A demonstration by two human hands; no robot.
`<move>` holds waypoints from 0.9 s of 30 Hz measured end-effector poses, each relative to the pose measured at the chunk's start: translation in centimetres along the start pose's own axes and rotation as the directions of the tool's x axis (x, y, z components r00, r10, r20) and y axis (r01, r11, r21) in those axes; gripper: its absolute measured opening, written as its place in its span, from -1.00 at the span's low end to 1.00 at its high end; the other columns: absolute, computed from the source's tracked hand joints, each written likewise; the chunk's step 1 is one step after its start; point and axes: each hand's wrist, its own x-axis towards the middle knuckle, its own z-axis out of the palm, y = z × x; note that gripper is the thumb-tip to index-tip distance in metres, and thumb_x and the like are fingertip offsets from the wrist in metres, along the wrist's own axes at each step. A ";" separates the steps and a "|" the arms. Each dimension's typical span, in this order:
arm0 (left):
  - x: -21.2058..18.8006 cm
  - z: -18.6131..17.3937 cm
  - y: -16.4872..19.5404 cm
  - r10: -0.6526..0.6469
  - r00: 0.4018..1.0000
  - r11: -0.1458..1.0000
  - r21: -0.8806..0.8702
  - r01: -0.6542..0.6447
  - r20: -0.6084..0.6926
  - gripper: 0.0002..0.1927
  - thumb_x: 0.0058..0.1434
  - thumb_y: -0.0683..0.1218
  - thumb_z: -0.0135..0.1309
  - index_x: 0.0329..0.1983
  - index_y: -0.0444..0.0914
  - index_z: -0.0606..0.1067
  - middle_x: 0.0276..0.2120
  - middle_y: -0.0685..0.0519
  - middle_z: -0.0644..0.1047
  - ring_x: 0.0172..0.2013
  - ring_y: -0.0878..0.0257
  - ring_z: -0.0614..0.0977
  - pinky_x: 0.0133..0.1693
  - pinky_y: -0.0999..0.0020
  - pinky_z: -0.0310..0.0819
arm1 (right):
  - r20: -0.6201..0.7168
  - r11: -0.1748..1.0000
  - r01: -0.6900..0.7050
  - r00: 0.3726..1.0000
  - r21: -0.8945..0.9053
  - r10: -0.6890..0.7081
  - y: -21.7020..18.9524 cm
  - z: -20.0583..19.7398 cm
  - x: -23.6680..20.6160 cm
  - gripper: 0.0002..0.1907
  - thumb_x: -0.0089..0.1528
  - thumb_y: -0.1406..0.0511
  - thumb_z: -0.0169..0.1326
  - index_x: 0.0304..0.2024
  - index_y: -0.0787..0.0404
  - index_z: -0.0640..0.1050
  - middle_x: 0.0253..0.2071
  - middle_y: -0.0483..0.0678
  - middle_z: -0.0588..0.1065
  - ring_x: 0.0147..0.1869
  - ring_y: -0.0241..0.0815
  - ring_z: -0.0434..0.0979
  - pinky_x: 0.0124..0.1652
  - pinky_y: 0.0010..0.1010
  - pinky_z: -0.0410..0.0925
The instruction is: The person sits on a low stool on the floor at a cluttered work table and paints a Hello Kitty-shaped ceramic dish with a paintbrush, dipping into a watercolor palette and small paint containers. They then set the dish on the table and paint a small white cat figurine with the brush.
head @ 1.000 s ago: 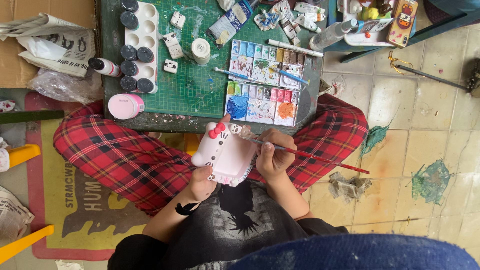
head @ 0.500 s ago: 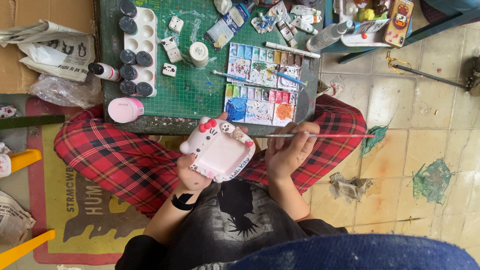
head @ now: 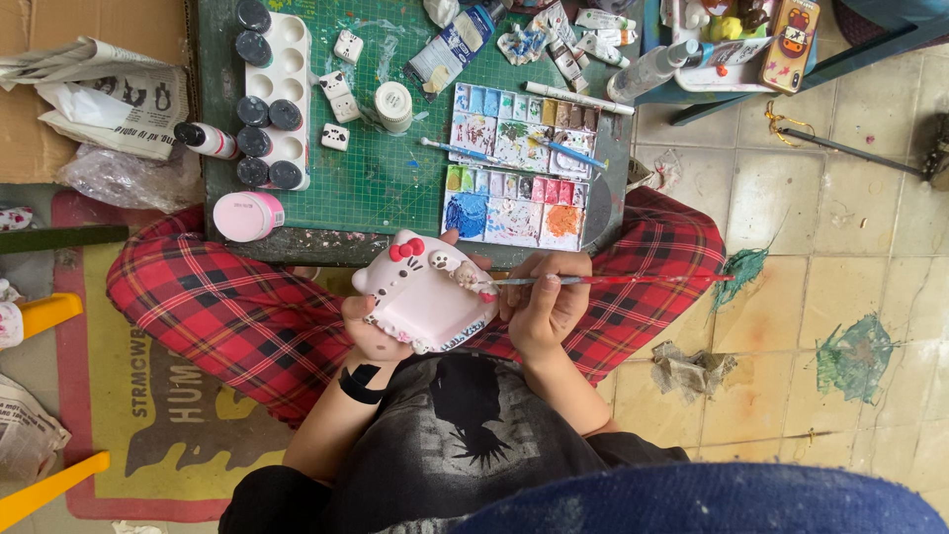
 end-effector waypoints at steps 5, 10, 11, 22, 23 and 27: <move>-0.6 -1.9 -0.6 -0.054 0.994 0.996 -0.073 0.061 0.094 0.16 -0.05 0.33 0.18 0.52 -0.36 0.14 0.31 -0.55 0.29 0.32 -0.36 0.39 0.35 -0.25 0.29 | -0.071 0.978 -0.123 0.988 0.170 0.136 -0.5 0.4 0.0 -0.84 0.55 0.26 -0.18 -0.09 0.20 0.23 -0.48 -0.05 0.28 -0.59 -0.41 0.13 -0.65 -0.55 0.12; -1.4 -4.0 -1.6 -0.032 0.999 0.995 -0.091 0.035 0.028 0.20 -0.02 0.44 0.11 0.51 -0.44 0.17 0.28 -0.55 0.33 0.28 -0.39 0.44 0.29 -0.29 0.37 | 0.021 0.975 -0.150 0.989 0.165 0.148 -1.4 0.5 -0.4 -0.83 0.53 0.26 -0.16 -0.09 0.22 0.25 -0.48 -0.06 0.28 -0.60 -0.40 0.14 -0.64 -0.55 0.12; -1.6 -4.3 -1.8 -0.030 0.999 0.996 -0.078 0.031 0.016 0.22 -0.02 0.45 0.09 0.51 -0.45 0.18 0.28 -0.55 0.33 0.27 -0.39 0.45 0.28 -0.28 0.38 | 0.033 0.976 -0.160 0.987 0.151 0.157 -1.5 0.5 -0.4 -0.83 0.53 0.25 -0.16 -0.09 0.22 0.25 -0.49 -0.06 0.29 -0.60 -0.40 0.15 -0.63 -0.55 0.11; -1.6 -4.4 -1.9 0.024 0.999 0.996 -0.089 -0.026 -0.025 0.00 -0.02 0.37 0.13 0.42 -0.24 0.33 0.34 -0.31 0.37 0.28 -0.40 0.44 0.26 -0.40 0.37 | 0.027 0.977 -0.177 0.984 0.119 0.175 -1.1 0.4 -0.3 -0.86 0.54 0.29 -0.16 -0.11 0.21 0.28 -0.43 -0.08 0.32 -0.55 -0.41 0.18 -0.55 -0.56 0.15; -1.6 -4.3 -1.8 0.023 1.000 0.997 -0.075 -0.025 -0.020 0.00 -0.02 0.37 0.13 0.42 -0.25 0.33 0.33 -0.32 0.37 0.28 -0.40 0.43 0.27 -0.39 0.36 | 0.032 0.976 -0.184 0.983 0.119 0.182 -1.2 0.3 -0.3 -0.87 0.54 0.30 -0.16 -0.11 0.21 0.28 -0.42 -0.08 0.32 -0.54 -0.41 0.18 -0.54 -0.56 0.15; -1.4 -4.1 -1.7 0.028 0.999 0.991 -0.133 -0.025 0.023 -0.02 -0.01 0.36 0.12 0.41 -0.24 0.31 0.33 -0.32 0.37 0.31 -0.41 0.43 0.28 -0.40 0.38 | 0.031 0.977 -0.192 0.981 0.096 0.189 -1.1 0.3 -0.3 -0.88 0.54 0.31 -0.17 -0.10 0.22 0.28 -0.38 -0.07 0.33 -0.52 -0.43 0.19 -0.53 -0.56 0.16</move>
